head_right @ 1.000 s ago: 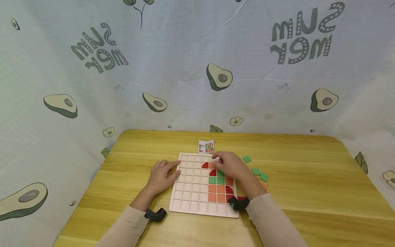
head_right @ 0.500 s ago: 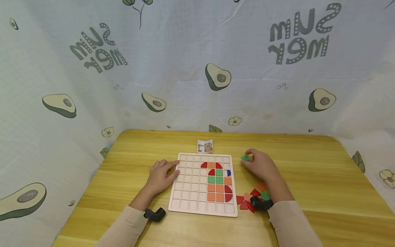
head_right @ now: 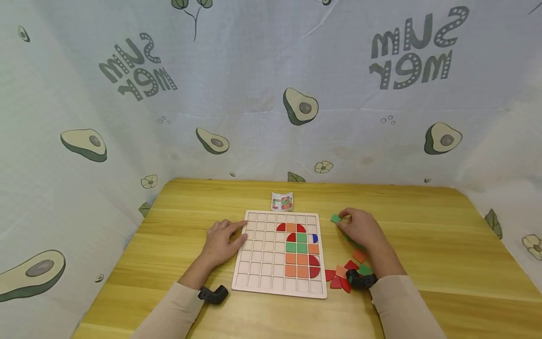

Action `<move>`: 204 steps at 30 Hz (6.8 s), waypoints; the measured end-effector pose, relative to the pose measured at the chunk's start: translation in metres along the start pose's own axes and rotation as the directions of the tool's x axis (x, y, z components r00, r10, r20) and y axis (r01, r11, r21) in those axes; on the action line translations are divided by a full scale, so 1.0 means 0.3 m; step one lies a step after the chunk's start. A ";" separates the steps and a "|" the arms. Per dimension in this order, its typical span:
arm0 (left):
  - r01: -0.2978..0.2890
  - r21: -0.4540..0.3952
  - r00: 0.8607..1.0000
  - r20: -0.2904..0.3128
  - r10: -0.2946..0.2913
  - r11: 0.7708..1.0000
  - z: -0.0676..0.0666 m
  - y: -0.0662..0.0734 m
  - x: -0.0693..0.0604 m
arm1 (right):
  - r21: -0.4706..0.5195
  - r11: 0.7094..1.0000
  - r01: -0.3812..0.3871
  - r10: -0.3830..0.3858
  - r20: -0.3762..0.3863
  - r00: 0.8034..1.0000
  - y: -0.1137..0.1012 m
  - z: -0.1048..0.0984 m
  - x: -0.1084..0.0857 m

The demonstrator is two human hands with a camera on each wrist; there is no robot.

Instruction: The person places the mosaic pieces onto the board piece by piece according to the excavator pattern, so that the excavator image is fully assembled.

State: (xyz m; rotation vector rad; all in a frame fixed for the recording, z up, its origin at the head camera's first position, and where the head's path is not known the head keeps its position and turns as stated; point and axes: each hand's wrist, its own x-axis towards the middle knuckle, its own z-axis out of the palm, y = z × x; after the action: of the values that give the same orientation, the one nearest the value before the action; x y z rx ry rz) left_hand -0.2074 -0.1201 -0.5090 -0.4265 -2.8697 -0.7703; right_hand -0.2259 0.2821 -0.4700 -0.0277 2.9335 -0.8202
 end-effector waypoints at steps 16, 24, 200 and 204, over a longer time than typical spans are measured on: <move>-0.002 0.004 1.000 0.001 0.002 1.000 -0.005 0.002 -0.002 | 0.046 0.995 0.092 -0.094 0.048 0.994 -0.127 0.028 -0.007; -0.011 -0.006 1.000 -0.013 0.011 1.000 -0.002 0.000 -0.002 | 0.077 0.976 0.204 -0.214 0.157 0.964 -0.274 0.082 -0.024; -0.020 0.007 0.999 -0.027 0.020 1.000 0.001 0.003 0.001 | -0.014 0.924 0.381 -0.376 0.138 0.916 -0.368 0.189 -0.114; -0.015 0.000 1.000 -0.021 0.015 1.000 -0.002 0.008 0.000 | 0.024 0.946 0.324 -0.324 0.145 0.935 -0.337 0.140 -0.125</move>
State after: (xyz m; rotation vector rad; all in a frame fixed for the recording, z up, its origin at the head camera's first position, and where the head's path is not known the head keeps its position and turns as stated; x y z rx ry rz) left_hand -0.2067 -0.1184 -0.5073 -0.4370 -2.8439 -0.7683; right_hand -0.1853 0.1755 -0.4501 -0.5623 2.8260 -0.8148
